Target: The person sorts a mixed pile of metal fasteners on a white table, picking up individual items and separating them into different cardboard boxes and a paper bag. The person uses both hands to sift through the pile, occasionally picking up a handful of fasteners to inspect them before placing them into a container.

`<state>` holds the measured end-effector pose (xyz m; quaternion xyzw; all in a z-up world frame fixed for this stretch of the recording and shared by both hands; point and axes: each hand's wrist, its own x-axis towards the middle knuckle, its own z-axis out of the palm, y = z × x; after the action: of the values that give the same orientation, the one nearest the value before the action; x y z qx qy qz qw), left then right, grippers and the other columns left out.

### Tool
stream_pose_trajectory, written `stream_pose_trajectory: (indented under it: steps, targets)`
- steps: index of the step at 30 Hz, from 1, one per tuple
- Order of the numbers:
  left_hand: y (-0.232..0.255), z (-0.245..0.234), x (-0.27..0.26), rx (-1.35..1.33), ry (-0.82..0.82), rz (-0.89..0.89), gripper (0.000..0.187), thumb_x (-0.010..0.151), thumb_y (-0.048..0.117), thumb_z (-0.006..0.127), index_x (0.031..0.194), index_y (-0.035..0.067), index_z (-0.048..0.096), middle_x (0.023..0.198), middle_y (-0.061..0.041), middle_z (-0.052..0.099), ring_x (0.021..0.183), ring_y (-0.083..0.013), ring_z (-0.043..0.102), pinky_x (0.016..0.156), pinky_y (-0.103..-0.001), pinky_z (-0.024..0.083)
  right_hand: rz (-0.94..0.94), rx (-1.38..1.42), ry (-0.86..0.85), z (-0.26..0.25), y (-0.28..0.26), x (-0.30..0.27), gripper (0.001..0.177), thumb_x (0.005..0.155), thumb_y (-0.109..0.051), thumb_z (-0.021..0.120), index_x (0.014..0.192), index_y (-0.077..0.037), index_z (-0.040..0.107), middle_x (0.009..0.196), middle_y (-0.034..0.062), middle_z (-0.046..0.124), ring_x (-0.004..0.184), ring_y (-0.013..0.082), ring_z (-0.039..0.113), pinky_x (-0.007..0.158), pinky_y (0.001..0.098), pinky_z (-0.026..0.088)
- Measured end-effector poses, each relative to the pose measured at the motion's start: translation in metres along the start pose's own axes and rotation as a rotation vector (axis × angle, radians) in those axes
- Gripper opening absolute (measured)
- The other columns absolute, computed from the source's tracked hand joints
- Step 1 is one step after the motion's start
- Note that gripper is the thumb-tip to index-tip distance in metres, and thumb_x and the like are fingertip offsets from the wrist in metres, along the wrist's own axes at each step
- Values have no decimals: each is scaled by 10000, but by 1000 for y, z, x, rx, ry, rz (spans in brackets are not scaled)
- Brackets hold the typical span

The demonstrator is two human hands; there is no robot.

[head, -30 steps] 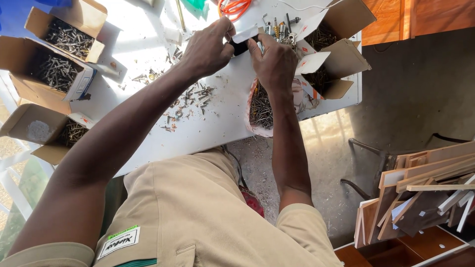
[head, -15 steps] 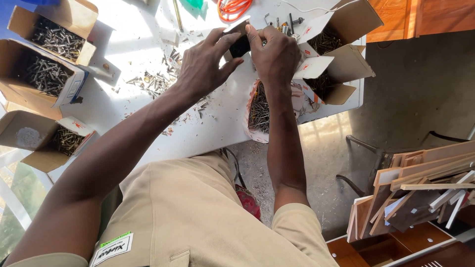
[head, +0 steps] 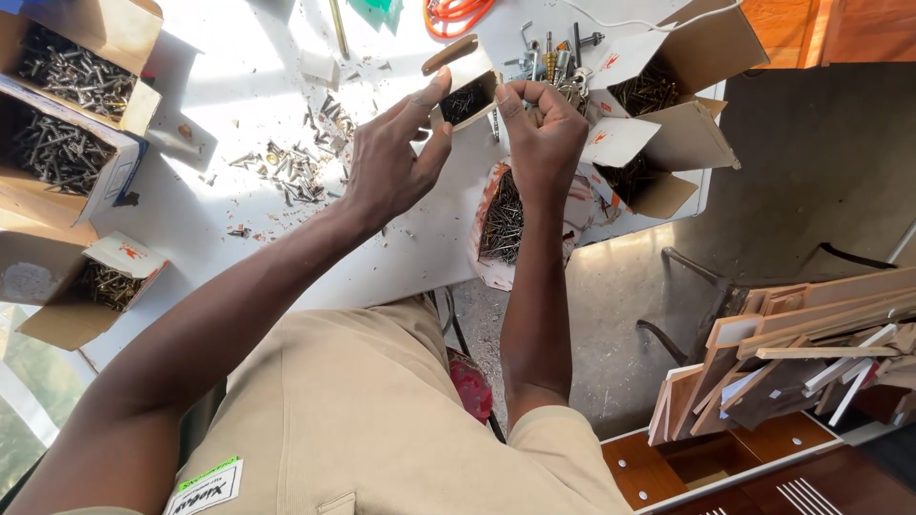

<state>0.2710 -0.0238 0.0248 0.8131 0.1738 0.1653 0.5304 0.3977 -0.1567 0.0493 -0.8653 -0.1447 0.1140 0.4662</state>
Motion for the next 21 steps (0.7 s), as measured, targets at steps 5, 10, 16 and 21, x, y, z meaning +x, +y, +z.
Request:
stream_pose_trajectory:
  steps: [5,10,16,21]
  targets:
    - [-11,3,-4,36,-12,24,518,1067,172,587,1559,151,427,1128,-110,762,783,-207,645,700,-361,572,173,463,14,-4,-4,-1,253,967,-310,676,856,-83,689,628,-41,526,523,62,400,450,211,379]
    - [-9,3,-2,82,-39,66,557,1063,153,628,1577,145,413,1053,-44,698,806,-234,566,749,-374,476,321,1298,-32,-7,-31,9,374,975,-424,548,788,-113,635,586,-27,352,466,86,250,418,258,165]
    - [-5,4,0,121,-64,90,589,1049,168,644,1572,109,382,1349,-141,696,1026,-328,688,817,-432,556,168,1407,-15,32,-40,15,484,992,-466,485,790,-60,653,688,52,530,612,179,506,535,295,361]
    - [-10,8,1,143,-72,115,608,1053,181,635,1578,97,341,1354,-153,688,1068,-383,687,792,-473,551,31,1099,185,39,-48,9,599,989,-475,434,699,-6,667,628,136,607,622,227,587,645,299,440]
